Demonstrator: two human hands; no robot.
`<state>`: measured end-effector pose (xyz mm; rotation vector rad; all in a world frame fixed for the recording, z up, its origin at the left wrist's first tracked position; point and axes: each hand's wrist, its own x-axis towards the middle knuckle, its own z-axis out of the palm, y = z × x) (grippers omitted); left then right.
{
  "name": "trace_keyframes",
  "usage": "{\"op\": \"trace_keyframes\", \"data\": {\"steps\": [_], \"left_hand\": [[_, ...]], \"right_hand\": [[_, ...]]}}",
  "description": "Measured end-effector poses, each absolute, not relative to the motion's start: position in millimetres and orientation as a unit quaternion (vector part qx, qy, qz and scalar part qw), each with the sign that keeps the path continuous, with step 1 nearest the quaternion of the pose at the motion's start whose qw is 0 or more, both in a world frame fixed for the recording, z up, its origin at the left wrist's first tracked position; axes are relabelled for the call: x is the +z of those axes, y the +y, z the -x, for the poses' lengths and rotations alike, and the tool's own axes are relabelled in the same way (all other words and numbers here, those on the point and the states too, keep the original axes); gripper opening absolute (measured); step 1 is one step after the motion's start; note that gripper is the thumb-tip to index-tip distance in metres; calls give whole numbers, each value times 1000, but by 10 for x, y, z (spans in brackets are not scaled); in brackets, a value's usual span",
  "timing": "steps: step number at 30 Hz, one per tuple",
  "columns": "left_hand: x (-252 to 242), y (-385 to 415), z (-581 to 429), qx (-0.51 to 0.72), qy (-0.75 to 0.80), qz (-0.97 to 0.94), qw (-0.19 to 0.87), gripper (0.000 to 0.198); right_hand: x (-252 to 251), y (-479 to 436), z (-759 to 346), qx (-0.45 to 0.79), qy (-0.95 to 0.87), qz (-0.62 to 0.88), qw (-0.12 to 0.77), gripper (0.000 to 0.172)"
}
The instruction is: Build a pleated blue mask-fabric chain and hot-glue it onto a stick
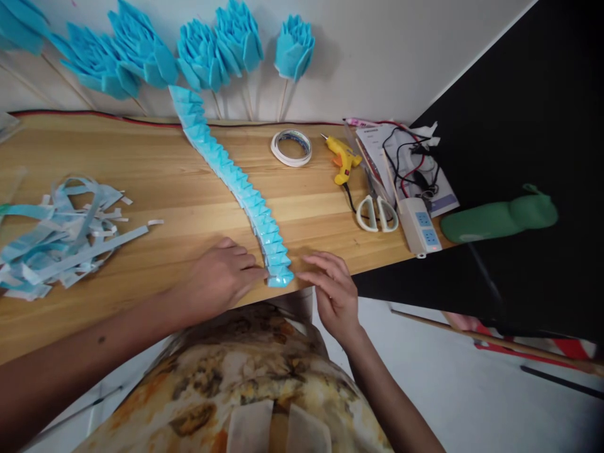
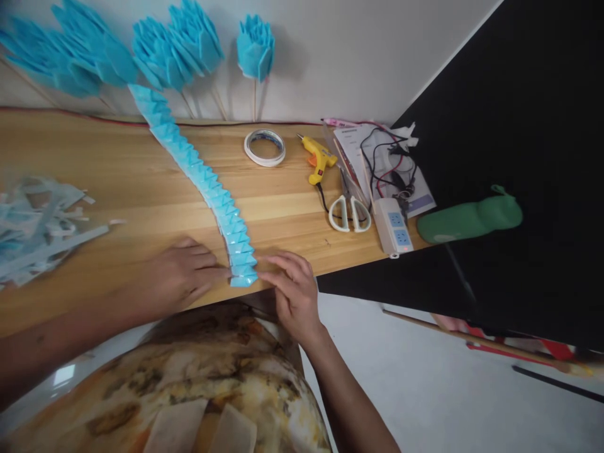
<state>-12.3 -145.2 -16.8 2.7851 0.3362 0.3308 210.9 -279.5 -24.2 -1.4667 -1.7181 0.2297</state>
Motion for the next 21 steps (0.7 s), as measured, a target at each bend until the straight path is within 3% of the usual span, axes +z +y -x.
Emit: {"op": "trace_keyframes", "data": {"steps": [10, 21], "left_hand": [[-30, -1437, 149, 191, 131, -936, 264, 26], [-136, -1536, 48, 142, 135, -961, 193, 20]], "right_hand": [[-235, -2661, -2051, 37, -735, 577, 355, 40], [-280, -2649, -2028, 73, -725, 584, 358, 38]]}}
